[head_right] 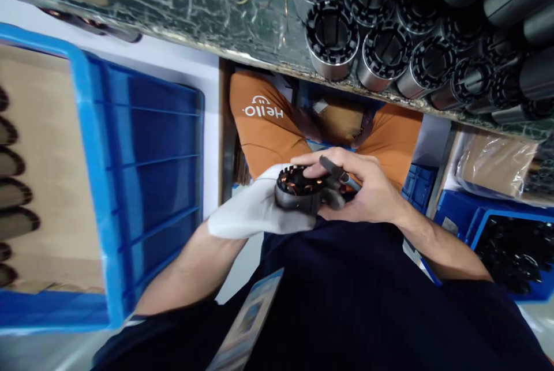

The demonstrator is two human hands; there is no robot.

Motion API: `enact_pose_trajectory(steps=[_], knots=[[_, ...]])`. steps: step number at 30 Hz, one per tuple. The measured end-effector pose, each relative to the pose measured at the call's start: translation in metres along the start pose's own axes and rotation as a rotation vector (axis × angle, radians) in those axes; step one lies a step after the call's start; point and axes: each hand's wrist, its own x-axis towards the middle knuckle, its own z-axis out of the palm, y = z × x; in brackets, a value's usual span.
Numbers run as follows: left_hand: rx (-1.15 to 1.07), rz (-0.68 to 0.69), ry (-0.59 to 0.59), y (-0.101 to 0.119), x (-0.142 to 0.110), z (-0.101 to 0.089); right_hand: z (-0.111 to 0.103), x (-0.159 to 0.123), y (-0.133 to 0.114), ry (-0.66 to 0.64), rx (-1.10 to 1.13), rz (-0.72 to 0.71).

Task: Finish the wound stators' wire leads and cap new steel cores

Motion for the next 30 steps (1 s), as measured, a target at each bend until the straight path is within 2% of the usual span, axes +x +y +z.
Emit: enact_pose_trajectory(steps=[3,7,13,16,21,27,30], knots=[[0.049,0.101,0.109,0.012,0.002,0.008,-0.016,0.000,-0.027,-0.067,-0.258,0.013],[0.267,0.214,0.208,0.023,0.000,0.007,-0.037,-0.009,-0.055,-0.158,-0.510,0.056],[0.442,0.207,0.236,0.025,-0.002,0.011,-0.038,-0.014,-0.071,-0.274,-0.839,0.049],[0.505,0.186,0.224,0.021,-0.004,0.013,-0.037,-0.015,-0.074,-0.303,-0.850,0.046],[0.525,0.171,0.205,0.027,-0.008,0.014,-0.039,-0.018,-0.077,-0.293,-0.727,0.112],[0.483,0.159,0.129,0.032,-0.004,0.014,-0.044,-0.018,-0.080,-0.334,-0.938,-0.036],[0.476,0.182,0.142,0.023,0.000,0.011,-0.045,-0.018,-0.080,-0.368,-0.912,0.062]])
